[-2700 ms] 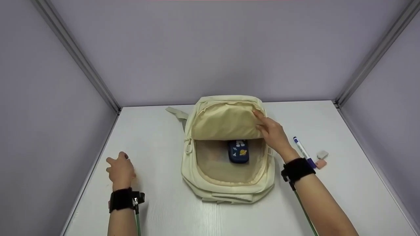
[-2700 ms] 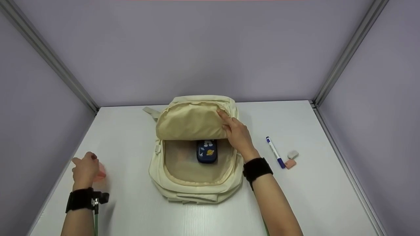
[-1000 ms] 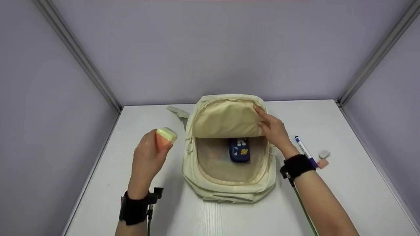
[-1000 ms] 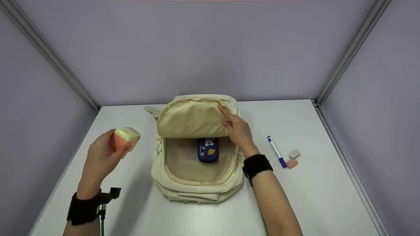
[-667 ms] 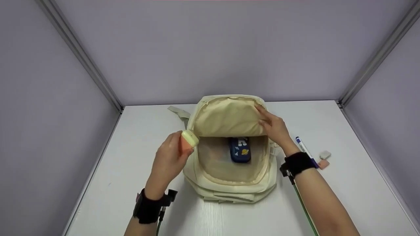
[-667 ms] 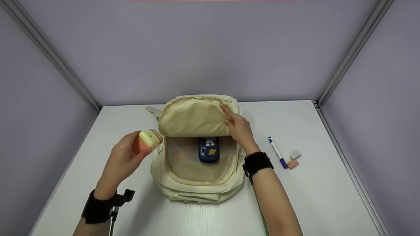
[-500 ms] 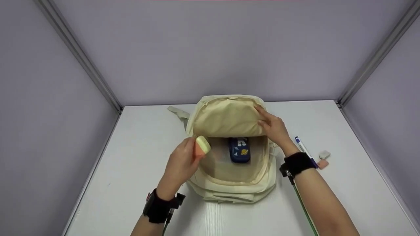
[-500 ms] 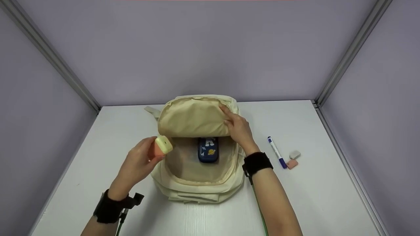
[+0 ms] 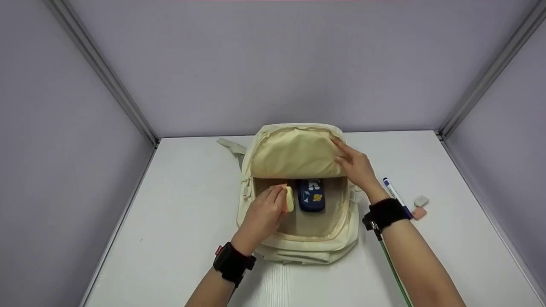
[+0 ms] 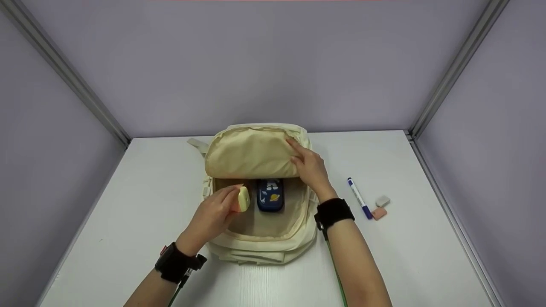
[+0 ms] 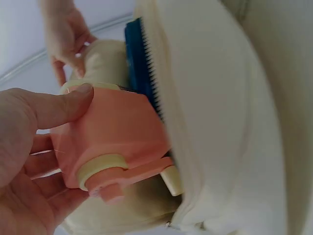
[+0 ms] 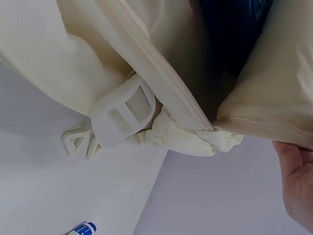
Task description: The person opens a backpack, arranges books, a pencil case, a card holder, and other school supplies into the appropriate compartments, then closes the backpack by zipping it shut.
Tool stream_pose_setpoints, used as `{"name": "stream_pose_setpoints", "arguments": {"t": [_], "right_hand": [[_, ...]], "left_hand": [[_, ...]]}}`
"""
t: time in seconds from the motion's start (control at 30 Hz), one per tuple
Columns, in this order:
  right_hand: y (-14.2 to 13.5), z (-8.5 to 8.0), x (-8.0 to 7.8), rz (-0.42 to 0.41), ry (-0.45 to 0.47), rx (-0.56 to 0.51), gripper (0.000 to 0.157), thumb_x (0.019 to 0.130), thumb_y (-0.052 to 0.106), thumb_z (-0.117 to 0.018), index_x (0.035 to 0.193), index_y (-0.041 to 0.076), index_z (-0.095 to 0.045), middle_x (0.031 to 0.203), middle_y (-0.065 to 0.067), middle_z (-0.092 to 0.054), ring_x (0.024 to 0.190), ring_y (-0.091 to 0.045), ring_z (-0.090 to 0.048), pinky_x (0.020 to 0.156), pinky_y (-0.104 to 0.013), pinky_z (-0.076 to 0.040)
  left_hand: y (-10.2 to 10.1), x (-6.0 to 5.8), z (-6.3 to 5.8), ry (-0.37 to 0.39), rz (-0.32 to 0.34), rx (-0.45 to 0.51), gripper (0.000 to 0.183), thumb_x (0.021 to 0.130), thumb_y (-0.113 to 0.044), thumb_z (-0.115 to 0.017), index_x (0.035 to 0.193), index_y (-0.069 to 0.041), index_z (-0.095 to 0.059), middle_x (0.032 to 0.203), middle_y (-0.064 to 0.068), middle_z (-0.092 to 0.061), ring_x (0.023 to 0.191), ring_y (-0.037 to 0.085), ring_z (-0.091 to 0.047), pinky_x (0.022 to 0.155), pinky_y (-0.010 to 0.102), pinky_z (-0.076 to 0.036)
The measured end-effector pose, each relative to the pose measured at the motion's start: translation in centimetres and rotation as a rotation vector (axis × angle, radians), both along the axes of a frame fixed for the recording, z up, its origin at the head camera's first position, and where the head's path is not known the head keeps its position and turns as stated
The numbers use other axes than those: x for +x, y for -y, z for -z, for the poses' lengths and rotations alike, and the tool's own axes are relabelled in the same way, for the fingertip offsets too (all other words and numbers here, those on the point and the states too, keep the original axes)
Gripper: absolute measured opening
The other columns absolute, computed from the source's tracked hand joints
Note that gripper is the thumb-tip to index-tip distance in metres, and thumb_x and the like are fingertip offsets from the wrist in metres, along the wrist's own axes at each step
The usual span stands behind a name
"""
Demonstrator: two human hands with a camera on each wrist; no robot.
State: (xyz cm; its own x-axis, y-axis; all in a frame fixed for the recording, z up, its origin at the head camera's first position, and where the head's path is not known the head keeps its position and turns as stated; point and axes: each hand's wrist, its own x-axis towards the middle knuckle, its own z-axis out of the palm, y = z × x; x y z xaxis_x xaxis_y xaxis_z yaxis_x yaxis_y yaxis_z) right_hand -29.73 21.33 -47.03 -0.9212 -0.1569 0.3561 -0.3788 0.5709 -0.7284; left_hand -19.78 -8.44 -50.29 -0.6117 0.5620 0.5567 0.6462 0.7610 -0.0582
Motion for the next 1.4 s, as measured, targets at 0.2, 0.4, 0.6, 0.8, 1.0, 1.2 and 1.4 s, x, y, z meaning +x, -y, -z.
{"name": "stream_pose_setpoints", "arguments": {"t": [0.2, 0.4, 0.6, 0.8, 1.0, 1.2, 1.4], "right_hand": [[-0.2, -0.2, 0.0, -0.001, 0.015, -0.009, 0.056, 0.093, 0.008, -0.067, 0.144, 0.025, -0.052, 0.144, -0.011, -0.048, 0.131, -0.033, -0.046, 0.105, -0.049, -0.036], [-0.2, -0.1, -0.1, -0.003, -0.001, -0.013, 0.057, 0.092, 0.006, -0.067, 0.143, 0.026, -0.053, 0.143, -0.011, -0.049, 0.131, -0.032, -0.045, 0.106, -0.048, -0.035], [-0.2, 0.1, -0.1, -0.023, -0.015, -0.033, 0.056, 0.092, 0.003, -0.066, 0.143, 0.023, -0.053, 0.143, -0.007, -0.05, 0.131, -0.03, -0.046, 0.105, -0.047, -0.037], [-0.3, 0.2, -0.2, -0.012, -0.025, -0.028, 0.055, 0.092, 0.004, -0.067, 0.142, 0.023, -0.055, 0.141, -0.01, -0.052, 0.13, -0.031, -0.047, 0.105, -0.047, -0.037], [-0.2, 0.2, 0.0, -0.004, -0.018, -0.027, 0.054, 0.092, 0.006, -0.067, 0.142, 0.025, -0.054, 0.141, -0.01, -0.052, 0.128, -0.03, -0.049, 0.104, -0.045, -0.038], [-0.3, 0.2, 0.1, -0.011, -0.017, -0.033, 0.054, 0.092, 0.005, -0.067, 0.142, 0.024, -0.054, 0.142, -0.01, -0.051, 0.127, -0.03, -0.05, 0.104, -0.045, -0.039], [-0.4, 0.0, 0.1, -0.025, -0.046, -0.066, 0.053, 0.091, 0.004, -0.068, 0.14, 0.02, -0.057, 0.14, -0.004, -0.053, 0.131, -0.027, -0.047, 0.108, -0.043, -0.035]], "left_hand": [[-1.1, -1.0, 1.8, -0.127, 0.015, -0.09, 0.028, 0.086, 0.0, -0.069, 0.113, 0.002, -0.065, 0.111, 0.013, -0.064, 0.107, 0.028, -0.06, 0.093, 0.035, -0.049], [-2.0, -2.0, 2.8, -0.181, 0.032, -0.066, 0.021, 0.088, 0.012, -0.054, 0.101, 0.001, -0.066, 0.107, 0.012, -0.063, 0.106, 0.027, -0.06, 0.098, 0.034, -0.046], [-2.2, -1.9, 3.4, -0.168, 0.021, -0.063, 0.024, 0.09, 0.012, -0.054, 0.106, 0.0, -0.067, 0.111, 0.012, -0.062, 0.11, 0.027, -0.059, 0.1, 0.035, -0.045], [-2.1, -1.3, 3.4, -0.098, -0.003, -0.104, 0.019, 0.093, 0.001, -0.063, 0.109, -0.004, -0.071, 0.118, 0.011, -0.06, 0.116, 0.027, -0.056, 0.088, 0.034, -0.052], [-2.3, -1.5, 3.3, -0.086, -0.03, -0.099, 0.022, 0.09, 0.005, -0.066, 0.11, -0.004, -0.072, 0.11, 0.011, -0.057, 0.106, 0.025, -0.055, 0.079, 0.032, -0.054], [-2.8, -2.0, 3.2, -0.16, -0.074, -0.119, 0.011, 0.088, 0.0, -0.07, 0.093, -0.008, -0.075, 0.092, 0.007, -0.058, 0.087, 0.022, -0.057, 0.07, 0.029, -0.055], [-3.2, -2.9, 2.8, -0.12, -0.078, -0.02, 0.015, 0.086, 0.003, -0.071, 0.079, -0.009, -0.074, 0.091, 0.005, -0.058, 0.087, 0.022, -0.058, 0.05, 0.029, -0.052]]}}
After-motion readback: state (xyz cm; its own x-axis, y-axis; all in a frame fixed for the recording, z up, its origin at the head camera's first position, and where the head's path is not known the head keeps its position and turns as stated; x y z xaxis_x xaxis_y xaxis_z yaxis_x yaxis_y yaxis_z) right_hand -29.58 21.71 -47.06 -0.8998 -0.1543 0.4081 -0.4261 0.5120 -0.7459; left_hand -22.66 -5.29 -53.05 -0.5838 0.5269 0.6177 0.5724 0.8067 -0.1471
